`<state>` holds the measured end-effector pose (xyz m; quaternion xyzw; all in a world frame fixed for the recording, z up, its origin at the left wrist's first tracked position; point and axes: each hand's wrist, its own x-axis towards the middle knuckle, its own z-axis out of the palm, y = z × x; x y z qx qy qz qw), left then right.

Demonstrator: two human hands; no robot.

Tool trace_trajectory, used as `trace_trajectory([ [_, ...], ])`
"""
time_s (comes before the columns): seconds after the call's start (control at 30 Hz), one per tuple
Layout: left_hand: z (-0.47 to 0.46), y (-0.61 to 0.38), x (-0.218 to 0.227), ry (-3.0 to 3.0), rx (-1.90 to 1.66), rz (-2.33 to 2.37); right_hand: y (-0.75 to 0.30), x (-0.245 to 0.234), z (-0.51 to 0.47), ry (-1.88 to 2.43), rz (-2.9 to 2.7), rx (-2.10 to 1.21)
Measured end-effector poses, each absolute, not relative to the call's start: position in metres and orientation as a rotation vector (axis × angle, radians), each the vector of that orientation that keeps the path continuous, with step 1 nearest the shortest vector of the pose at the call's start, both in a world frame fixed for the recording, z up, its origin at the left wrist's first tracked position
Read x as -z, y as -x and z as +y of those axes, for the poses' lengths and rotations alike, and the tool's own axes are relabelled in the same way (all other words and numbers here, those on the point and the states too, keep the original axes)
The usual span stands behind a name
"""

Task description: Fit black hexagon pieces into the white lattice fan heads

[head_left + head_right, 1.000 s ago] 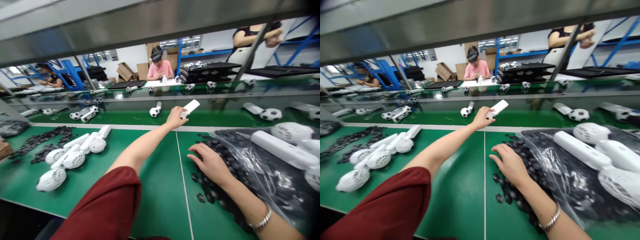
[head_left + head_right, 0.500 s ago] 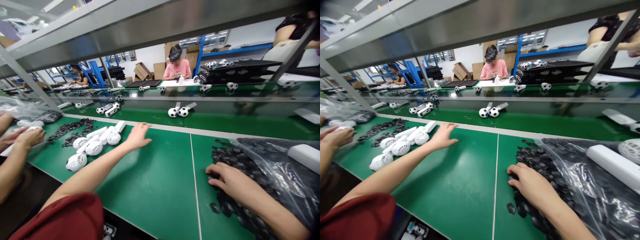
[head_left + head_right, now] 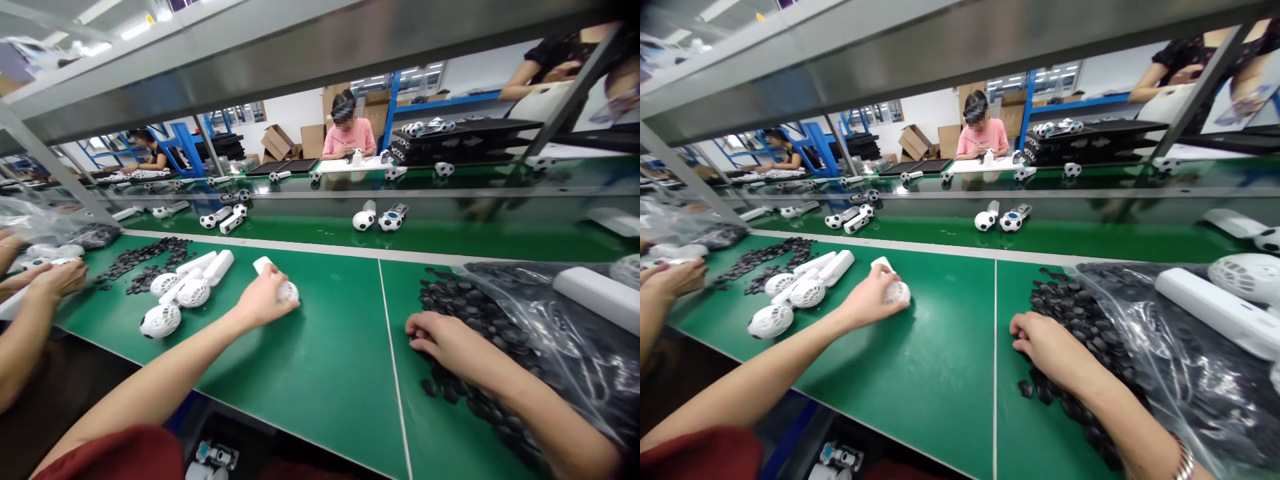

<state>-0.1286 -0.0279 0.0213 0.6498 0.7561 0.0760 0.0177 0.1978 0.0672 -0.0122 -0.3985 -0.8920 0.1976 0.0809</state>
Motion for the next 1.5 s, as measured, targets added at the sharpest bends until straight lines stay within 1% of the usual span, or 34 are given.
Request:
trace_trajectory([
  [0.13,-0.021,0.085,-0.031,-2.331,-0.063,1.844,-0.202,0.011,0.069,1.158,-2.690,-0.617],
  [0.2,-0.011,0.080,-0.037,-2.483,0.017,1.702,-0.205,0.009,0.070,1.128,-2.713,-0.632],
  [0.37,0.025,0.083,-0.042,-2.736,0.004,1.402,-0.206,0.000,0.068,1.203,-2.739,-0.530],
  [0.43,0.035,0.078,-0.037,-2.721,0.034,1.405,-0.205,-0.004,0.068,1.235,-2.706,-0.523],
  [0.53,0.037,0.059,-0.027,-2.622,0.065,1.552,-0.203,-0.005,0.068,1.214,-2.613,-0.548],
  [0.67,0.023,0.034,-0.015,-2.400,0.014,1.633,-0.199,-0.004,0.069,1.132,-2.511,-0.557],
  [0.73,0.016,0.027,-0.011,-2.334,-0.050,1.648,-0.196,-0.006,0.067,1.049,-2.468,-0.603],
  [0.9,0.010,0.023,-0.006,-2.164,-0.226,1.693,-0.183,-0.005,0.056,0.793,-2.315,-0.873],
  [1.07,0.012,0.022,-0.002,-2.104,-0.429,1.628,-0.168,0.009,0.047,0.695,-2.245,-0.868],
  [1.2,0.014,0.024,-0.002,-2.101,-0.489,1.527,-0.162,0.017,0.047,0.695,-2.198,-0.871],
  [1.3,0.014,0.026,-0.003,-2.117,-0.515,1.489,-0.162,0.018,0.047,0.744,-2.146,-0.962],
  [1.4,0.014,0.025,-0.002,-2.108,-0.522,1.503,-0.160,0.018,0.046,0.826,-2.102,-1.063],
  [1.5,0.013,0.022,-0.001,-2.097,-0.533,1.556,-0.156,0.019,0.045,0.918,-2.071,-1.091],
])
